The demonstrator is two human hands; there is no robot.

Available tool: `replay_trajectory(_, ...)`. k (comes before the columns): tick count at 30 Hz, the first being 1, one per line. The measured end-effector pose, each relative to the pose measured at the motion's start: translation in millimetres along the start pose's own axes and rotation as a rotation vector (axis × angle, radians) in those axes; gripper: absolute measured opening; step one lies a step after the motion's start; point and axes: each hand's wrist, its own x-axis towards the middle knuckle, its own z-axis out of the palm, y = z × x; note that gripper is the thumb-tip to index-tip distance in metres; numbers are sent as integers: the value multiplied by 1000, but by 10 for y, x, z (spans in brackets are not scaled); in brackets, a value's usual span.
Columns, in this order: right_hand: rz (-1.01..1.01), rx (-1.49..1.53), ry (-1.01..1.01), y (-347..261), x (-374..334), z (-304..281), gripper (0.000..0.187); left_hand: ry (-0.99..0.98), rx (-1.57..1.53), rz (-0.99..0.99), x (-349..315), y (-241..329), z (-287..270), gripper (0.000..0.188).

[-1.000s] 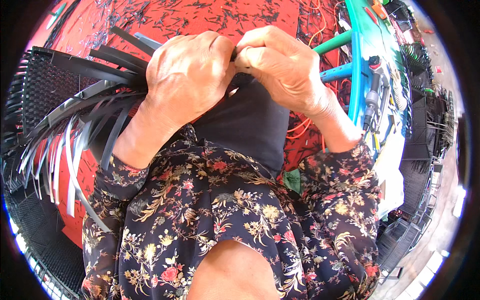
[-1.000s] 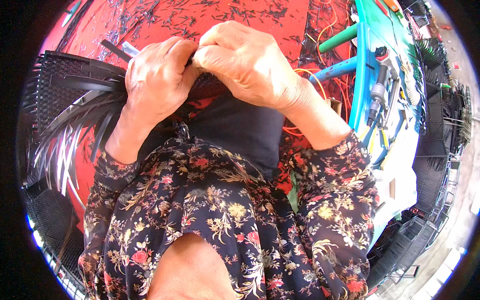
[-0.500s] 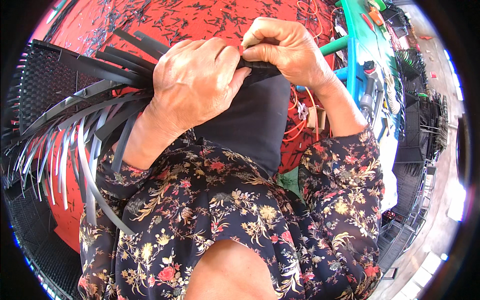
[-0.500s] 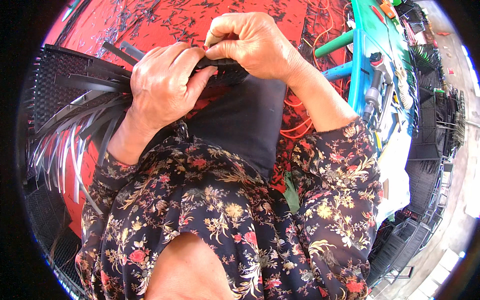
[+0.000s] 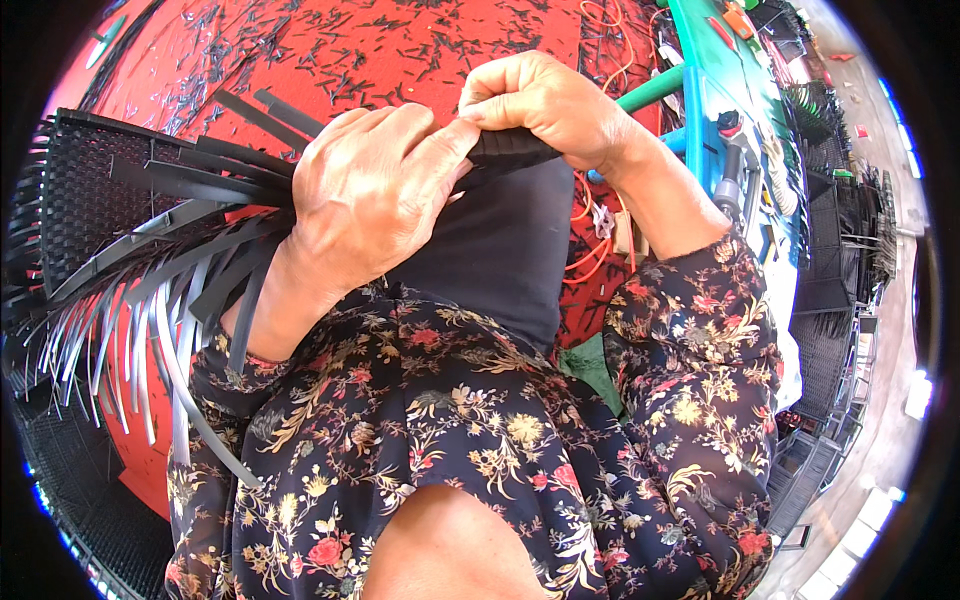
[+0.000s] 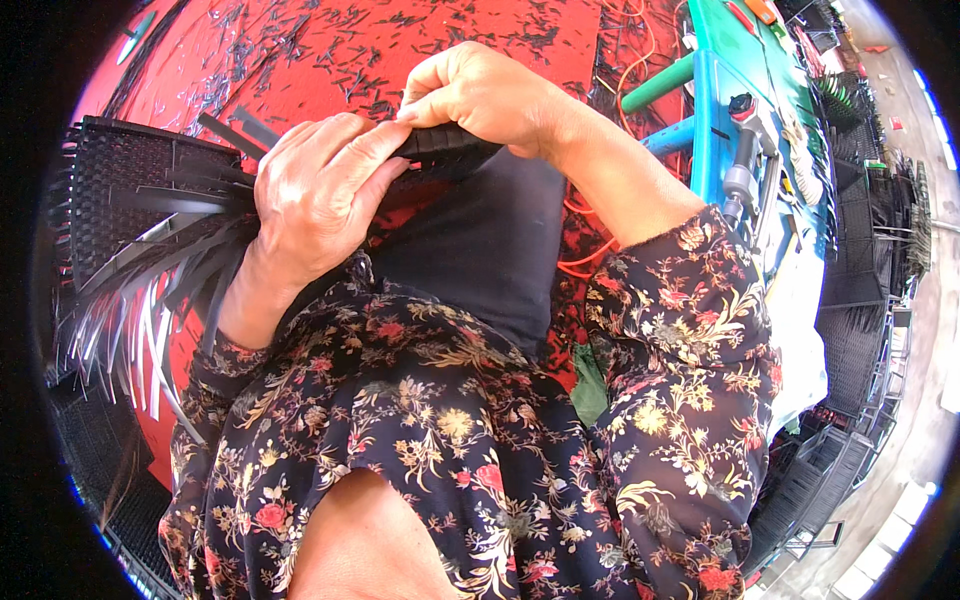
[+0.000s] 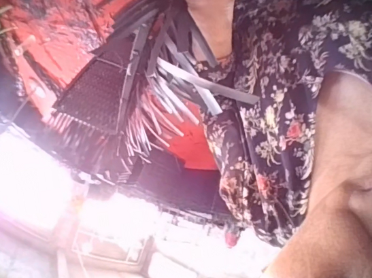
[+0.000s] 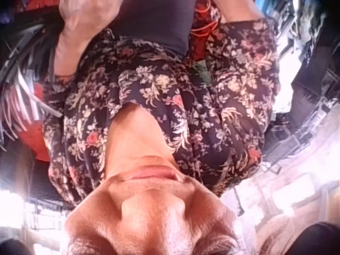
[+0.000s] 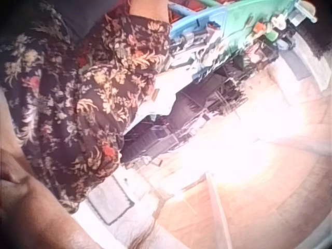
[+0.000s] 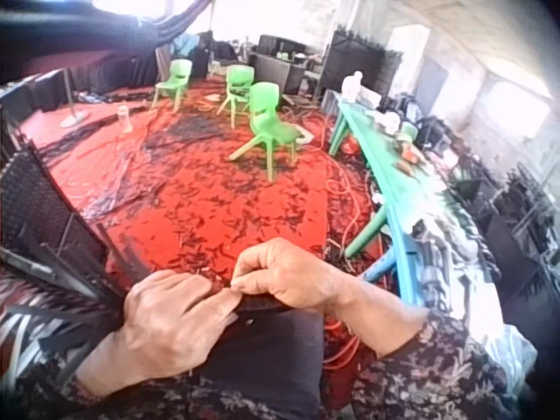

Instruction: The person weaves and secures synthetic wicker strips onto a furniture frame by hand, then uses a pneumatic stapler to fasten the strips and pliers to trim excess material.

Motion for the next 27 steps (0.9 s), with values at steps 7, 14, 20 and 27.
replay_trajectory(7, -93, -202, 174, -13, -86, -34, 19, -27, -56, 24, 108, -61, 32, 28)
replay_trajectory(14, -433, 132, 999, 713, 19, 395, 37, -86, -17, -28, 252, -139, -5, 18)
replay_trajectory(20, -601, 367, 1069, 448, 518, 249, 39, -70, -135, -77, 519, -439, 5, 18)
replay_trajectory(27, -306, -416, 1041, 340, 426, -473, 44, -94, -34, -140, 723, -578, 255, 19)
